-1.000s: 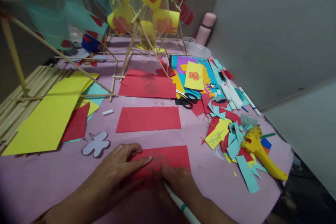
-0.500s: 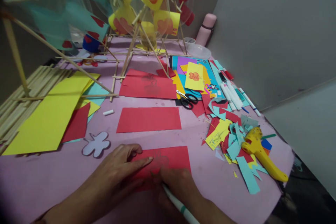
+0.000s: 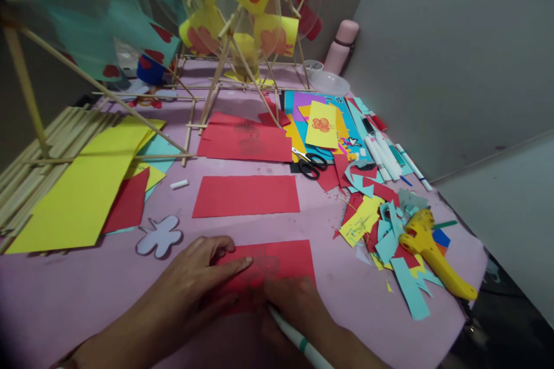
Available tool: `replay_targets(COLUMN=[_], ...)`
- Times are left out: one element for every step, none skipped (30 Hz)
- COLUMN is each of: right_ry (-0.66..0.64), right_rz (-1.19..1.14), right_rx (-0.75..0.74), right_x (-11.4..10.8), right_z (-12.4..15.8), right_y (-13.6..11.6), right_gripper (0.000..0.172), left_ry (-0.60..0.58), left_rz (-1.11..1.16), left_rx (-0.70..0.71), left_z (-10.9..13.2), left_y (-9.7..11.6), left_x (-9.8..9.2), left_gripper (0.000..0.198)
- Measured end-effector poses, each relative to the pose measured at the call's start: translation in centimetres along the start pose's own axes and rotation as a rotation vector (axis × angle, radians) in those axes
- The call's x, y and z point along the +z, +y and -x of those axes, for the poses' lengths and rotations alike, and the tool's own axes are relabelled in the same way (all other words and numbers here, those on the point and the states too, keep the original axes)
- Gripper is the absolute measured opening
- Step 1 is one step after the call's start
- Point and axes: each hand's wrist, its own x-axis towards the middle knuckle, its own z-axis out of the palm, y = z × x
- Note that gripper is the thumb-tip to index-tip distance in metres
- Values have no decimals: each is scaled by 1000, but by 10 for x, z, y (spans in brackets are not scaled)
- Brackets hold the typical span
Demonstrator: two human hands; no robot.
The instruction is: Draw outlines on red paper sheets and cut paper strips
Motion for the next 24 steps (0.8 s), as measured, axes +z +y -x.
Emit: replay_targets(right_ry=[-15, -35, -57, -74, -86, -91, -85, -74, -66, -58, -52, -50, -47, -44, -35, -27, -24, -18, -14, -13, -12, -9, -5, -7], right_rz=[0, 1, -1, -4, -9, -15, -23, -32, -39, -45, -51, -57, -62, -70, -78, -86, -95, -102, -108, -113, -117, -117, -112, -104], right_rx=[3, 8, 16, 19, 20, 21, 23, 26, 31, 39, 51, 59, 65, 68, 76, 85, 94, 104, 109, 109, 104, 94, 93, 93], right_x=[-1, -2, -4, -5, -6, -6, -7, -6, -6, -5, -4, -3, -2, -2, -2, -2, -2, -2, -3, -3, -4, -5, -5, -6], right_z=[0, 0, 0, -1, -1, -1, -1, -1, -1, -1, -1, -1, 0, 0, 0, 0, 0, 0, 1, 1, 1, 1, 1, 1], right_y=[0, -1, -1, -2, -2, -2, -3, -3, -3, -3, -3, -4, -4, -5, -6, -6, -7, -7, -7, -8, -8, -8, -8, -9], right_gripper=[20, 19, 18, 18, 17, 18, 18, 18, 19, 19, 20, 20, 20, 21, 21, 21, 20, 21, 21, 21, 20, 20, 20, 21], left_ry=[0, -1, -1, 2, 6, 9, 11, 12, 14, 14, 13, 12, 8, 4, -2, -4, -5, -5, -5, -5, -6, -7, -8, -8], left_rz=[-3, -7, -10, -12, -12, -13, -13, -11, -7, -2, 2, 6, 8, 7, 6, 4, 4, 4, 3, 1, 0, -1, 0, 2], left_rx=[0, -1, -2, 0, 2, 4, 5, 6, 8, 10, 10, 12, 11, 10, 7, 5, 4, 3, 1, 0, -2, -3, -4, -4], left_z=[0, 0, 0, 0, 0, 0, 0, 0, 0, 0, 0, 0, 0, 0, -1, -1, -1, -1, -1, -2, -2, -2, -2, -2], left_y=[0, 0, 0, 0, 0, 0, 0, 0, 0, 0, 0, 0, 0, 0, 0, 0, 0, 0, 0, 0, 0, 1, 1, 1], left_x=[0, 0, 0, -1, -1, -1, -1, -1, -1, -1, -1, -1, -1, -1, -1, -1, -1, -1, -1, -1, -1, -1, -1, -1], left_gripper=[41, 41, 41, 41, 41, 41, 41, 41, 40, 40, 40, 40, 40, 40, 40, 39, 39, 39, 39, 39, 39, 39, 39, 39])
